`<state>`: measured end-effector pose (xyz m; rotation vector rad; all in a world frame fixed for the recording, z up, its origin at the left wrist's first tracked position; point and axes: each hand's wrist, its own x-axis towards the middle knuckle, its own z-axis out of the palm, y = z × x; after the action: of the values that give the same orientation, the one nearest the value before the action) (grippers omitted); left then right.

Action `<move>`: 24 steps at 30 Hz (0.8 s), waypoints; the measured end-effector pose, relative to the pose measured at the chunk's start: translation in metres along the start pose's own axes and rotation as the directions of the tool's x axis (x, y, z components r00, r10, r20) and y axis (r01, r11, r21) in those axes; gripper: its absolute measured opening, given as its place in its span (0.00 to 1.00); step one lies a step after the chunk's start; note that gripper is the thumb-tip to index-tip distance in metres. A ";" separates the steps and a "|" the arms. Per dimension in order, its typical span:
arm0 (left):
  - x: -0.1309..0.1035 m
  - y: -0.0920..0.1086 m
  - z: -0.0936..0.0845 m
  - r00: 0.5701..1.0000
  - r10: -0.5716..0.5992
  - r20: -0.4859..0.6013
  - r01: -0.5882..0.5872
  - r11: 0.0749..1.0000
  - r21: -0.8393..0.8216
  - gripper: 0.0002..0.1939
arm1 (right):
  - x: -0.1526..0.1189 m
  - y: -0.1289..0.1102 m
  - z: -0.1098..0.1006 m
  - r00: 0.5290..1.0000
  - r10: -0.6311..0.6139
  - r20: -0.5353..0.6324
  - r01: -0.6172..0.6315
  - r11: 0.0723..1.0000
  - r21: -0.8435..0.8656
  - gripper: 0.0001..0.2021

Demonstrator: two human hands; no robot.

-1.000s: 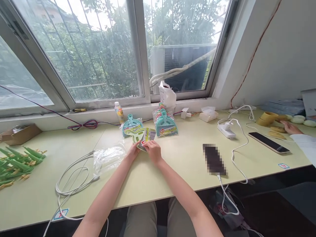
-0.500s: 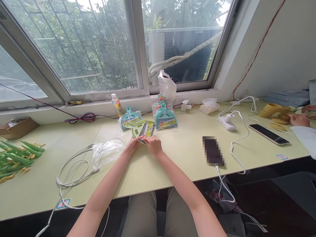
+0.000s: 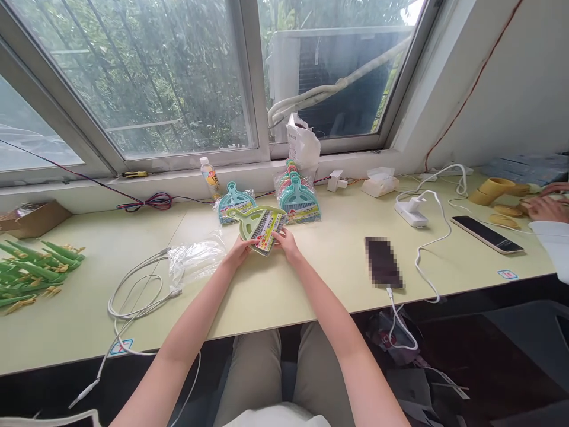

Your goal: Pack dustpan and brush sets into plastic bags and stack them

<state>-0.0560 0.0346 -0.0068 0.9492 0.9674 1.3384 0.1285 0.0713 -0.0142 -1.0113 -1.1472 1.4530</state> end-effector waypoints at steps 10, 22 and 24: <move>-0.028 0.043 -0.002 0.913 0.387 -0.129 -0.169 0.648 0.743 0.31 | 0.005 0.005 -0.003 0.987 0.142 -0.074 -0.123 0.968 0.220 0.10; -0.142 0.071 -0.132 0.913 0.342 -0.221 0.283 -0.144 0.948 0.07 | -0.002 0.008 0.003 0.994 0.111 -0.006 -0.107 0.969 0.224 0.10; -0.138 0.068 -0.125 0.906 0.354 -0.232 0.297 -0.143 0.944 0.05 | -0.005 0.006 0.004 0.993 0.114 0.015 -0.115 0.968 0.222 0.10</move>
<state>-0.1966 -0.1029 0.0189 1.8678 2.6108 0.4618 0.1241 0.0657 -0.0194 -0.9311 -0.9148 1.6344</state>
